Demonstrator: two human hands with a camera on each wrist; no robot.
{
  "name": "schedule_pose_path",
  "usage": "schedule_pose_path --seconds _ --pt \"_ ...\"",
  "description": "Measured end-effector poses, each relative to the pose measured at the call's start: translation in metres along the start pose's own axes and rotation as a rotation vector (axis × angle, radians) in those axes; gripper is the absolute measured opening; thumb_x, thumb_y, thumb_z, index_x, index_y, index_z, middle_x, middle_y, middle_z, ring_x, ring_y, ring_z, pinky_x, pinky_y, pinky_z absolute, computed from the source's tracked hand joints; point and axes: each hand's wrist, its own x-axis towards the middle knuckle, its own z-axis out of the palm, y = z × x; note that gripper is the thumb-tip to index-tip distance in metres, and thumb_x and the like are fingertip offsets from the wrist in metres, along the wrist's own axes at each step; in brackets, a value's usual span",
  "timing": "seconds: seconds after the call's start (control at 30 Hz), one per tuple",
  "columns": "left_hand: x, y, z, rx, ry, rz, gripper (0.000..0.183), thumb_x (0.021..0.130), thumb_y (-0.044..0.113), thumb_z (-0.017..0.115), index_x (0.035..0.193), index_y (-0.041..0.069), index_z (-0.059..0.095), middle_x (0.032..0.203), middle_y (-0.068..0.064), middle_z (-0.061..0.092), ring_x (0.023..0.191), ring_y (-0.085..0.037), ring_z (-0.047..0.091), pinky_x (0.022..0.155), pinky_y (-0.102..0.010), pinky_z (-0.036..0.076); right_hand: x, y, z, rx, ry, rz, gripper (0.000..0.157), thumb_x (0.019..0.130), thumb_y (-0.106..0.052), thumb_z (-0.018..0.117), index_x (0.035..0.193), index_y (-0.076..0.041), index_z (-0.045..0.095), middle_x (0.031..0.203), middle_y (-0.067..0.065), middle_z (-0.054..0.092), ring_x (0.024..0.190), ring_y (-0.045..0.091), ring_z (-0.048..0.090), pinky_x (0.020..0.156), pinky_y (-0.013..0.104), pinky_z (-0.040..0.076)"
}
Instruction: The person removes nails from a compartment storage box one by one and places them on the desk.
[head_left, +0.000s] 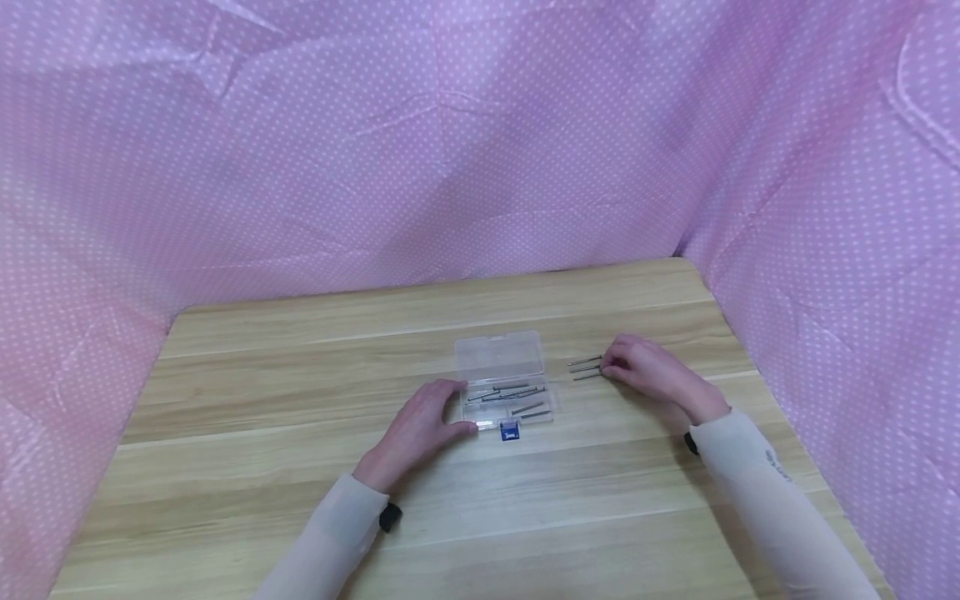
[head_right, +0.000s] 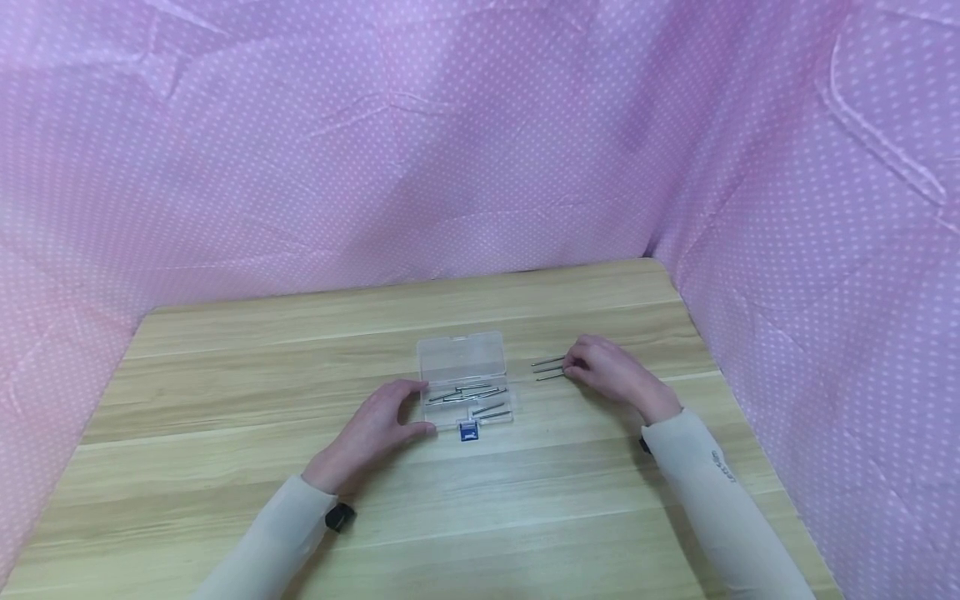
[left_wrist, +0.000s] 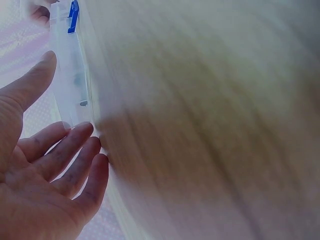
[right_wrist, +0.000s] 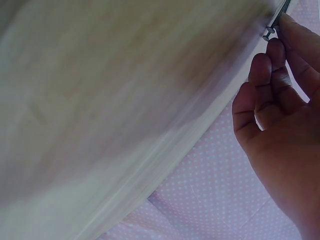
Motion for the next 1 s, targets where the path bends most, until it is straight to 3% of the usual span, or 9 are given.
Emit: schedule_pose_path --seconds 1.0 --pt "0.0004 -0.0001 -0.0005 -0.004 0.0 -0.002 0.073 0.084 0.036 0.087 0.142 0.004 0.058 0.141 -0.014 0.061 0.134 -0.032 0.053 0.116 -0.047 0.041 0.0015 0.0012 0.001 0.02 -0.007 0.024 0.005 0.095 -0.013 0.075 0.094 -0.008 0.075 0.096 0.0 0.067 0.091 0.021 0.064 0.086 0.047 0.055"
